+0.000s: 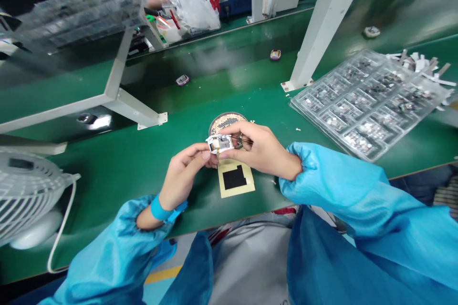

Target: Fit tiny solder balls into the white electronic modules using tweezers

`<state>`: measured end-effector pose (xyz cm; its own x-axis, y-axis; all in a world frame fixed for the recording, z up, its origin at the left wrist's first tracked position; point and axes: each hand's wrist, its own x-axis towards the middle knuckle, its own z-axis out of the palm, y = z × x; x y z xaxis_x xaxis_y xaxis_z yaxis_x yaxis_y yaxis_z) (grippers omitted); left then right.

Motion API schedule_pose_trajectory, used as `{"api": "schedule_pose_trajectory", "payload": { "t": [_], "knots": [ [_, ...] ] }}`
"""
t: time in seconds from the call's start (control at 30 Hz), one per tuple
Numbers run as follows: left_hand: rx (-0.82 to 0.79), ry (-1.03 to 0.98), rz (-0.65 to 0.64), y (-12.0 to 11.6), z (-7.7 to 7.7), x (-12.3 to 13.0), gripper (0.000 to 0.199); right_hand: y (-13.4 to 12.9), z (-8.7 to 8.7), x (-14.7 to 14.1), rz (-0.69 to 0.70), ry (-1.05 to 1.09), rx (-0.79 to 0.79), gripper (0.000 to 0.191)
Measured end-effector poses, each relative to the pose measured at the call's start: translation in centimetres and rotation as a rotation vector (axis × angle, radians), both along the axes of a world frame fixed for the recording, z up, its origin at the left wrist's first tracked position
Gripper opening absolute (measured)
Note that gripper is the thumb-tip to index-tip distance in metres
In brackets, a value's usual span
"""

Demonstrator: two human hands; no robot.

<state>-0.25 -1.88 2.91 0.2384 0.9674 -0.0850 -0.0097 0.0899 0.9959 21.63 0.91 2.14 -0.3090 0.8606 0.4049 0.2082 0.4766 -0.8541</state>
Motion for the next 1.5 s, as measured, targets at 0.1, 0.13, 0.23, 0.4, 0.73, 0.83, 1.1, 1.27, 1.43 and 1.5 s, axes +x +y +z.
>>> {"api": "schedule_pose_trajectory", "payload": {
  "t": [0.1,0.13,0.23,0.4,0.73,0.83,1.1,1.27,1.43,1.5],
  "knots": [
    [-0.005,-0.008,0.007,0.0,0.0,0.0,0.025,0.0,0.0,0.0,0.0,-0.008,0.012,0.046],
    [-0.011,-0.013,0.007,0.0,0.0,0.0,0.025,0.0,0.0,0.0,-0.002,-0.016,0.014,0.046],
    [-0.03,-0.036,0.006,0.0,-0.2,0.0,0.026,0.1,0.0,0.0,-0.009,-0.031,0.024,0.046],
    [-0.03,-0.043,0.004,0.0,-0.4,0.0,0.027,0.1,-0.2,0.1,-0.014,-0.04,0.019,0.047],
    [-0.066,-0.077,-0.026,-0.1,-0.7,-0.3,0.025,0.0,0.1,-0.1,-0.01,-0.02,0.064,0.046],
    [-0.086,-0.078,-0.046,-0.1,-0.9,-0.4,0.026,0.1,0.1,-0.1,-0.026,-0.023,0.127,0.045],
    [-0.003,-0.11,-0.136,-0.2,-0.1,-0.9,0.035,0.6,0.0,0.1,0.0,0.042,0.126,0.045],
    [-0.021,-0.13,-0.163,-0.1,0.2,-1.1,0.031,1.1,-0.3,0.1,0.039,0.052,0.17,0.049],
    [-0.077,-0.199,-0.245,-0.3,0.3,-0.8,0.043,1.9,0.1,0.6,-0.026,0.06,0.043,0.05],
    [-0.078,-0.213,-0.304,-0.4,0.3,-0.8,0.045,2.3,0.5,1.0,-0.082,0.075,0.021,0.05]
  ]
}}
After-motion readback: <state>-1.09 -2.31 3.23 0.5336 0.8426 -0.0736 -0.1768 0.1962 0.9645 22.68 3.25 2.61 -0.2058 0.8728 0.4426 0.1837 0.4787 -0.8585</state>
